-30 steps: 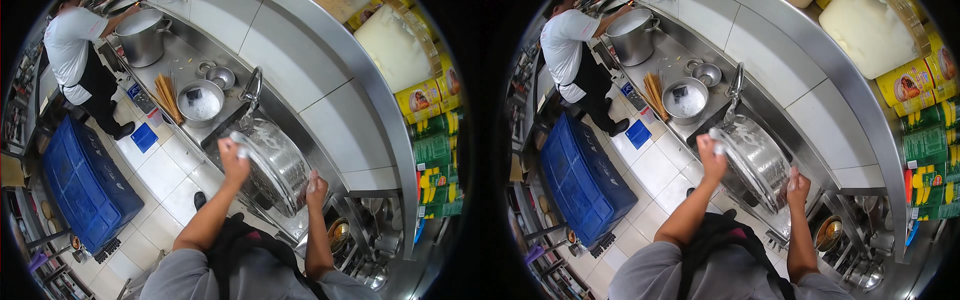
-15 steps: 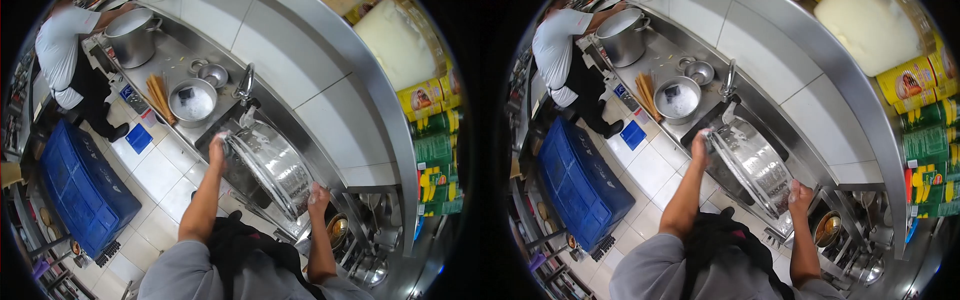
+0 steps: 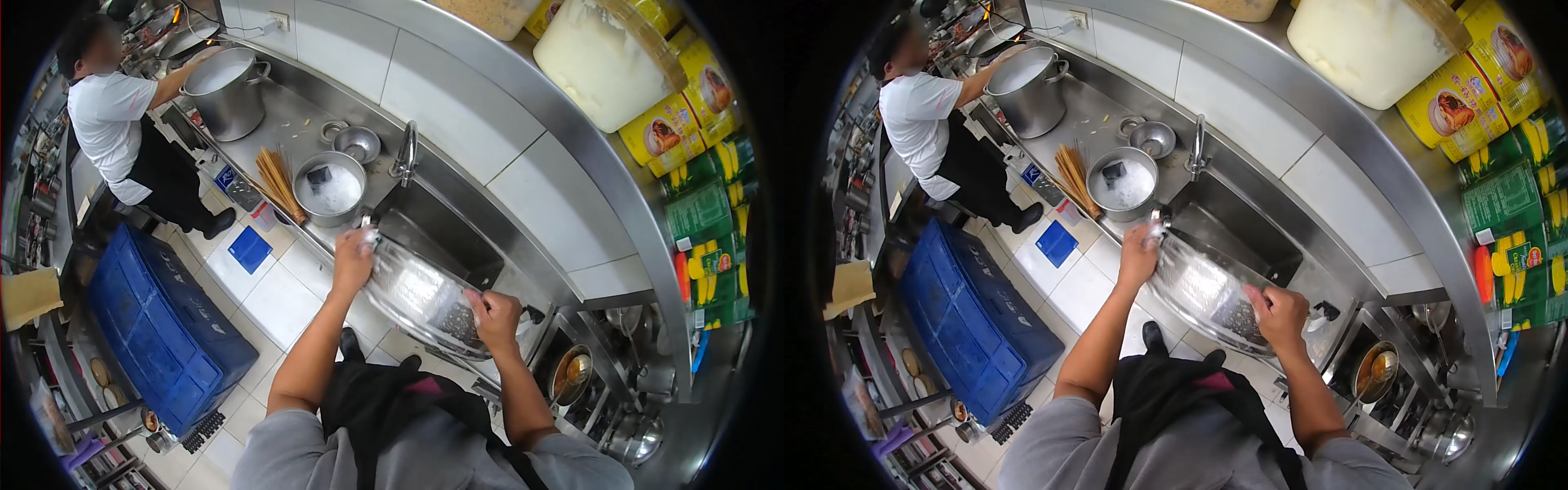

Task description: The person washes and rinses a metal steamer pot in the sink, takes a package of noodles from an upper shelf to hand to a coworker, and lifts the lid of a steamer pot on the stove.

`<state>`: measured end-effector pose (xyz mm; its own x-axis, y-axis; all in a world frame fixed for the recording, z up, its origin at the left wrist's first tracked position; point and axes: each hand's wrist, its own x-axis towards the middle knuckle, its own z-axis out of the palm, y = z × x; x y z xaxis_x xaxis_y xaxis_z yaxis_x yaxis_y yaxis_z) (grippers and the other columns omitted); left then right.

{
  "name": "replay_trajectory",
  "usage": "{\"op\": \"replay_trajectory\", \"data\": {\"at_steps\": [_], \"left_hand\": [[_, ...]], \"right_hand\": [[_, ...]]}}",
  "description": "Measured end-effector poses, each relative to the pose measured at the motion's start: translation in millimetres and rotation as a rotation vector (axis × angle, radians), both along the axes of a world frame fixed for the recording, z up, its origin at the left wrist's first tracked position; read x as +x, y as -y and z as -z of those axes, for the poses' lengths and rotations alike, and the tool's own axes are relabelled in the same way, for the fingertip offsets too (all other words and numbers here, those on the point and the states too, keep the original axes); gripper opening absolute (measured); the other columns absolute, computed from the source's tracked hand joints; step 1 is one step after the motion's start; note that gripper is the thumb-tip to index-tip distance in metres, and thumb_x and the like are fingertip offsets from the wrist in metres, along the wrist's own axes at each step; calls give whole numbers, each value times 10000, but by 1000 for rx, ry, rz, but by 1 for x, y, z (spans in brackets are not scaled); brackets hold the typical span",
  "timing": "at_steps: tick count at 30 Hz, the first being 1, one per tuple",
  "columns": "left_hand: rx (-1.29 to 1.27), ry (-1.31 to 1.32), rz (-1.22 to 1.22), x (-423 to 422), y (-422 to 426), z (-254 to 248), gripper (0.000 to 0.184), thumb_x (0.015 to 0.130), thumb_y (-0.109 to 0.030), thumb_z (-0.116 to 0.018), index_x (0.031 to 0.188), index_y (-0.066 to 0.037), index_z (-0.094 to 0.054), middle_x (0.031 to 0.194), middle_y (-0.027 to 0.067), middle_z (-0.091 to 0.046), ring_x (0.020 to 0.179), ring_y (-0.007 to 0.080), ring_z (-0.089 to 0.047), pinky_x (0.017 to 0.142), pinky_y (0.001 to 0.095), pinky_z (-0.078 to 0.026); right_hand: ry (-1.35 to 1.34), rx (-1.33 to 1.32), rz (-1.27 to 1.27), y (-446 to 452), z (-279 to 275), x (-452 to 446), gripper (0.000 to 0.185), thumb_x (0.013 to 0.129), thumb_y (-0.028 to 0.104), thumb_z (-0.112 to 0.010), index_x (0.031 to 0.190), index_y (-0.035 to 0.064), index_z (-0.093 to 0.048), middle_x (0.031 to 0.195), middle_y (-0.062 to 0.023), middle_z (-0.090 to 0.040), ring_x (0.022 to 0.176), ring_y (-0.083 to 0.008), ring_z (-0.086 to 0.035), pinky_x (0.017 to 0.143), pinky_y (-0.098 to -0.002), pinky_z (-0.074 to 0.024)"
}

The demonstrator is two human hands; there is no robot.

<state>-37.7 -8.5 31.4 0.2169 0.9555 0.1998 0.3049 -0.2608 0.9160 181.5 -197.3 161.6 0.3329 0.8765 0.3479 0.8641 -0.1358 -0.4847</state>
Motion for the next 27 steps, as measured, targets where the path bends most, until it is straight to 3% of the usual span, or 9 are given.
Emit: {"op": "replay_trajectory", "data": {"at_steps": [4,7,12,15,17,18,23,25,27], "left_hand": [[-23,-30,-253,-15,-10,68,374,927,-83,-582,1298,-44,-599,1189,177,-615,1106,332,-581,983,388,-468],[-670,863,-99,-25,-31,68,387,1019,-250,-563,1306,10,-556,1240,115,-616,1133,181,-568,989,340,-447],[-328,431,3,-40,-24,-27,296,926,-123,-672,1201,-20,-633,1032,56,-698,912,140,-653,812,307,-534],[-221,173,-34,-44,-10,-81,297,862,-223,-754,1084,-37,-686,945,110,-728,856,230,-684,793,359,-552],[-86,244,37,-38,0,-86,357,816,-295,-795,1057,-52,-693,934,108,-720,849,244,-679,826,378,-546],[-229,383,20,-36,18,-114,337,804,-273,-800,1027,-48,-687,918,89,-721,852,233,-679,823,388,-536],[174,207,-46,23,38,-68,254,699,-50,-691,949,-22,-657,881,223,-672,917,430,-650,794,489,-503],[282,84,-15,49,65,-65,370,630,-60,-683,990,14,-636,936,256,-651,893,460,-634,782,509,-509],[235,19,179,57,89,-81,383,624,-83,-705,987,13,-629,863,208,-611,843,436,-629,731,513,-508]], "right_hand": [[-32,3,-75,3,-6,1,551,830,337,-805,518,33,-467,488,-150,-383,426,-316,-364,436,-398,-289],[-93,52,-137,2,-4,13,568,814,332,-819,516,31,-440,483,-133,-348,425,-285,-331,433,-376,-267],[-114,214,-214,14,39,63,503,842,246,-776,561,28,-421,520,-113,-346,475,-253,-369,499,-384,-287],[12,231,-143,59,186,144,332,949,273,-603,1180,36,-576,1080,-164,-569,1048,-328,-539,916,-461,-430],[458,320,-303,61,275,213,445,1025,395,-445,1132,-10,-595,1059,-194,-578,1037,-363,-539,913,-488,-422],[11,106,-79,63,276,204,508,1048,430,-376,1122,-22,-596,1061,-206,-574,1029,-373,-539,914,-490,-420],[-262,-123,-311,24,212,156,663,1044,549,-343,1199,-48,-585,1144,-195,-573,1055,-316,-550,961,-464,-415],[-726,-149,-679,-19,145,101,655,1034,549,-394,1373,-3,-489,1223,-185,-567,1064,-340,-569,960,-458,-431],[-1410,-105,-450,-41,86,49,719,1019,551,-458,1501,29,-349,1310,-150,-560,1124,-316,-589,983,-434,-446]]}}
